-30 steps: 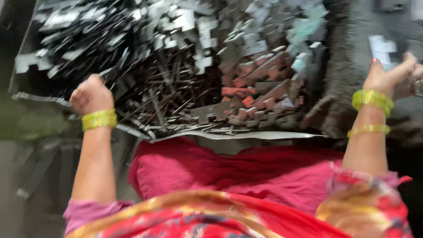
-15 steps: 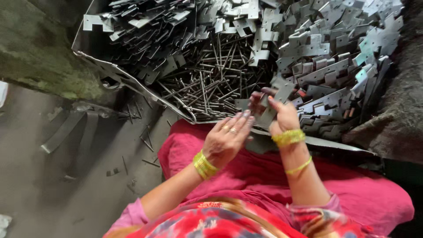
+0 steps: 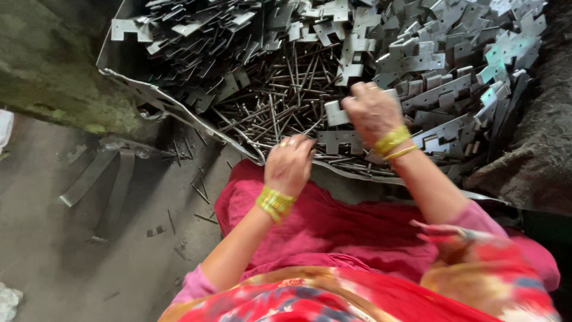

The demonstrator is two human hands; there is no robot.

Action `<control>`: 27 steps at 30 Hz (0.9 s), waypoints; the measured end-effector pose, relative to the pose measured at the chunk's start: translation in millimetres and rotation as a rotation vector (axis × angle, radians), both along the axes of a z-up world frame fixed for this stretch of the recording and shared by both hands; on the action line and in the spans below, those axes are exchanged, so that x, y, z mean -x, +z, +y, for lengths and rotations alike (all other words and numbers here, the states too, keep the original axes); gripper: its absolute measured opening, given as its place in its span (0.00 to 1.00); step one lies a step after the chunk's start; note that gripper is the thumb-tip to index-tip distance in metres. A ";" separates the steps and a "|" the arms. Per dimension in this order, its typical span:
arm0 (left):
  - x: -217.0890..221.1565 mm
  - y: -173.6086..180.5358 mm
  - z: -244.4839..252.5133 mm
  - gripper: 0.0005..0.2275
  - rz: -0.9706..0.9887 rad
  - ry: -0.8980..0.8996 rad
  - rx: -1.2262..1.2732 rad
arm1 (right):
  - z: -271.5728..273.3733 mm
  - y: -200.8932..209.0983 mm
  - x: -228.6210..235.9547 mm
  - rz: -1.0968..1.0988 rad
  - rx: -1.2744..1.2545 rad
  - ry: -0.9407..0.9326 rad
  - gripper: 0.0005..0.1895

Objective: The person assembles small metal brackets by inserting nails into pre-drilled holes. They pick up brackets and nails from a large pile, align them, and insert the nails by hand, then place the assembled units aside.

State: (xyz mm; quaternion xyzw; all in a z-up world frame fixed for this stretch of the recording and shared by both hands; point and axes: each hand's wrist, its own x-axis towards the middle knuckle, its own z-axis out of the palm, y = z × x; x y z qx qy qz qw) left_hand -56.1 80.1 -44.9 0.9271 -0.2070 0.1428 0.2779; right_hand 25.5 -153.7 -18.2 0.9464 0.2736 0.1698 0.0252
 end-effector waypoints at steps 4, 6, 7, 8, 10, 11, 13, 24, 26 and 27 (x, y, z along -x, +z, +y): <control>-38.9 -12.2 -31.1 0.14 -0.038 -0.081 -0.170 | -59.1 59.8 41.8 -0.029 -0.239 -0.093 0.14; -56.0 -13.2 -41.1 0.11 -0.022 -0.116 -0.265 | -85.3 74.6 64.3 0.054 -0.598 -0.154 0.09; -59.5 -12.9 -42.3 0.08 0.004 -0.133 -0.290 | -90.9 72.4 75.6 0.123 -0.902 -0.144 0.09; -61.5 -11.7 -43.3 0.05 0.030 -0.150 -0.315 | -97.6 69.0 88.3 0.158 -1.219 -0.112 0.08; -63.8 -6.8 -41.3 0.07 0.056 -0.135 -0.308 | -98.7 49.7 102.4 0.269 -2.090 0.085 0.13; -63.8 -3.6 -41.9 0.08 0.068 -0.130 -0.305 | -98.5 38.9 107.1 0.259 -2.230 -0.115 0.12; -61.4 4.6 -42.1 0.09 0.145 -0.131 -0.236 | -89.0 13.1 109.2 0.239 -2.477 -0.542 0.13; -59.9 97.1 12.9 0.06 0.115 -0.261 -0.036 | 20.5 -60.4 105.8 0.922 -2.393 -0.372 0.13; -62.0 108.5 11.0 0.08 0.230 -0.387 -0.095 | 33.3 -55.4 100.2 1.097 -2.335 -0.273 0.16; -64.7 108.9 2.3 0.09 0.315 -0.420 -0.127 | 39.1 -52.2 98.1 1.210 -2.451 -0.184 0.19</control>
